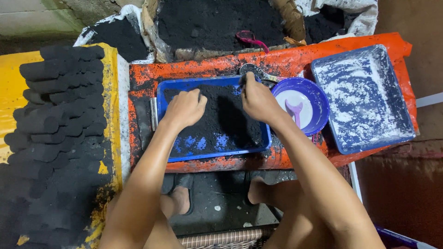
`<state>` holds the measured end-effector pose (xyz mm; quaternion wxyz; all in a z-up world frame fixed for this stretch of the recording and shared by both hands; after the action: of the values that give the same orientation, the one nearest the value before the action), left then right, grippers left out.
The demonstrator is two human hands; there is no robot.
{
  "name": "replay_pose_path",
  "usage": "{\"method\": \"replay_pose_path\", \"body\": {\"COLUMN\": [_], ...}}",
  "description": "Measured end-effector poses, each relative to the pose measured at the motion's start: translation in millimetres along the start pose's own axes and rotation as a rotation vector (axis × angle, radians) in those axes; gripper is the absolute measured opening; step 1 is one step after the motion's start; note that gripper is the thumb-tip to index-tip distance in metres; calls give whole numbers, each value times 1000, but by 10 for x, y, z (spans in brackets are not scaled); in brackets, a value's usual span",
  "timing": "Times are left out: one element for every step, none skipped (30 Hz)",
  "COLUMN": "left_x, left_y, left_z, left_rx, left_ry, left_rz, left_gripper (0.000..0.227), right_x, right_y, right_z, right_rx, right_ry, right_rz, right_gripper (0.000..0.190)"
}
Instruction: The person mixes a black granular substance in a blue tray by hand. They scoop a white liquid from a purple bowl using a pink spoon and pour it into the tray, then continue mixing the wet mixture with both hands.
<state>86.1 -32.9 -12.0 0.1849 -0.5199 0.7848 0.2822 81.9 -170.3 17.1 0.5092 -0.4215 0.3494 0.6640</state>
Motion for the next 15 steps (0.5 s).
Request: {"method": "replay_pose_path", "body": {"left_x": [-4,74,147,144,166,188,270,303,349,331,247,163,154,121,85], "left_y": [19,43,80,96,112,129,-11,-164,-310,-274,-253,-228,-210,-191,-171], "left_z": [-23,-24,-16,-19,-16,-13,186,344,500,455,404,354,348,328,310], "left_rx": [0,-21,-44,-46,-52,-57,-58,-18,22,21,15,10,8,21,33], "left_ry": [0,-6,-13,-12,-68,-124,-123,-158,-193,-192,-168,-145,-145,-125,-104], "left_rz": [0,83,165,164,191,218,217,163,111,114,58,3,4,-19,-44], "left_gripper": [39,40,44,44,42,42,42,35,29,29,27,26,26,22,21], "right_x": [40,115,198,157,107,55,85,114,145,175,187,198,171,151,130], "right_y": [-19,-37,-55,-34,-15,5,-12,-28,-35,-39,-52,-64,-57,-50,-47], "right_z": [-48,-100,-144,-103,-76,-51,-82,-114,-154,-198,-260,-321,-306,-298,-285], "right_rx": [0,4,7,5,14,23,22,20,22,23,43,63,63,69,74], "right_ry": [0,8,15,15,45,76,76,91,106,106,125,145,144,153,163], "right_rz": [0,36,73,74,71,68,69,68,68,70,62,54,56,63,70], "right_gripper": [18,19,20,20,18,16,16,14,14,14,15,15,15,17,19]}}
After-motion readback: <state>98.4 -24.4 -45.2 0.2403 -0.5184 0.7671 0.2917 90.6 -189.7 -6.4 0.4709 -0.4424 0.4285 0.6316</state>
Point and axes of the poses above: each hand's wrist, its own y-axis away from the middle knuckle, its own x-axis out of the palm, z = x × y, the point moved 10 cm from there along -y, towards the middle knuckle, and after that the axes turned 13 degrees about y, right-handed, at the moved point
